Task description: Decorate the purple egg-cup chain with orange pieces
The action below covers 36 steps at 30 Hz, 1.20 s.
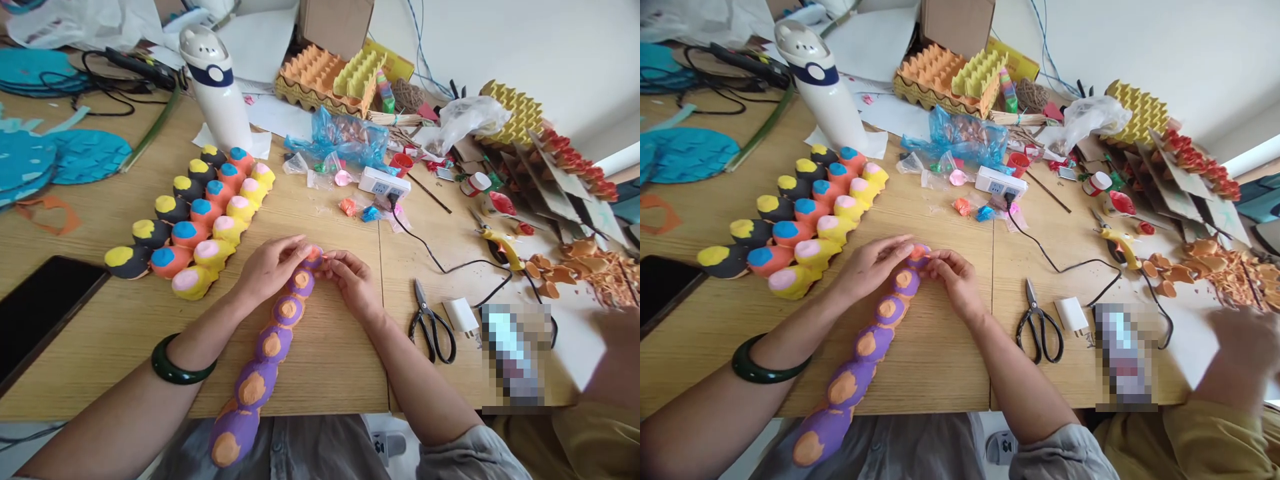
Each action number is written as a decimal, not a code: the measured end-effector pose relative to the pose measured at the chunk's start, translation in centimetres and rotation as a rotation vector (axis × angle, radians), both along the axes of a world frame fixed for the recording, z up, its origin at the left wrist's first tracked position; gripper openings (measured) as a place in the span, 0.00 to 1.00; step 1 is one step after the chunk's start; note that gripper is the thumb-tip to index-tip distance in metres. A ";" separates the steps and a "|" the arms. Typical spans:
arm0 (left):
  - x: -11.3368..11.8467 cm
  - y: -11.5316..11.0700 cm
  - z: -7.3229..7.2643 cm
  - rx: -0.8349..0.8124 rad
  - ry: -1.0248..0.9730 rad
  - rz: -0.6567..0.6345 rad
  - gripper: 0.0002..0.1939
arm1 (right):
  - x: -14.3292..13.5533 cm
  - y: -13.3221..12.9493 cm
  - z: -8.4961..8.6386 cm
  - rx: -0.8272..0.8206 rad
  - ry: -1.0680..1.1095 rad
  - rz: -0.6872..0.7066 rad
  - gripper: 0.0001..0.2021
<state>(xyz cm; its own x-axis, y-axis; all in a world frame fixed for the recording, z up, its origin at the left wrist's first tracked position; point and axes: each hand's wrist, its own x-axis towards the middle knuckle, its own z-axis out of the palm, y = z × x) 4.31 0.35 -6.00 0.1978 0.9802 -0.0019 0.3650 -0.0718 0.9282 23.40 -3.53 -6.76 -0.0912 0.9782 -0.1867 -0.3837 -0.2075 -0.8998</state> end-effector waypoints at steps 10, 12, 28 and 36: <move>-0.1 0.4 0.6 -0.558 -0.602 -0.043 0.31 | 0.3 -0.4 0.1 0.116 -0.074 -0.030 0.08; 0.0 0.4 0.5 -0.571 -0.614 -0.032 0.30 | 0.5 -0.7 0.3 0.189 -0.198 -0.063 0.08; 0.7 0.0 1.4 -0.684 -0.721 0.001 0.21 | 0.8 -1.3 1.0 0.678 -0.708 -0.001 0.19; 0.4 0.0 1.6 -0.666 -0.732 -0.093 0.16 | 0.8 -1.2 0.9 0.787 -0.758 -0.039 0.23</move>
<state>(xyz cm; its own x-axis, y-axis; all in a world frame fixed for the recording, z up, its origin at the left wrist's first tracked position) 4.68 0.40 -4.42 0.4458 0.8042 -0.3932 -0.2945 0.5466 0.7839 24.16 -4.70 -5.86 -0.1823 0.8479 0.4978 0.3323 0.5296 -0.7804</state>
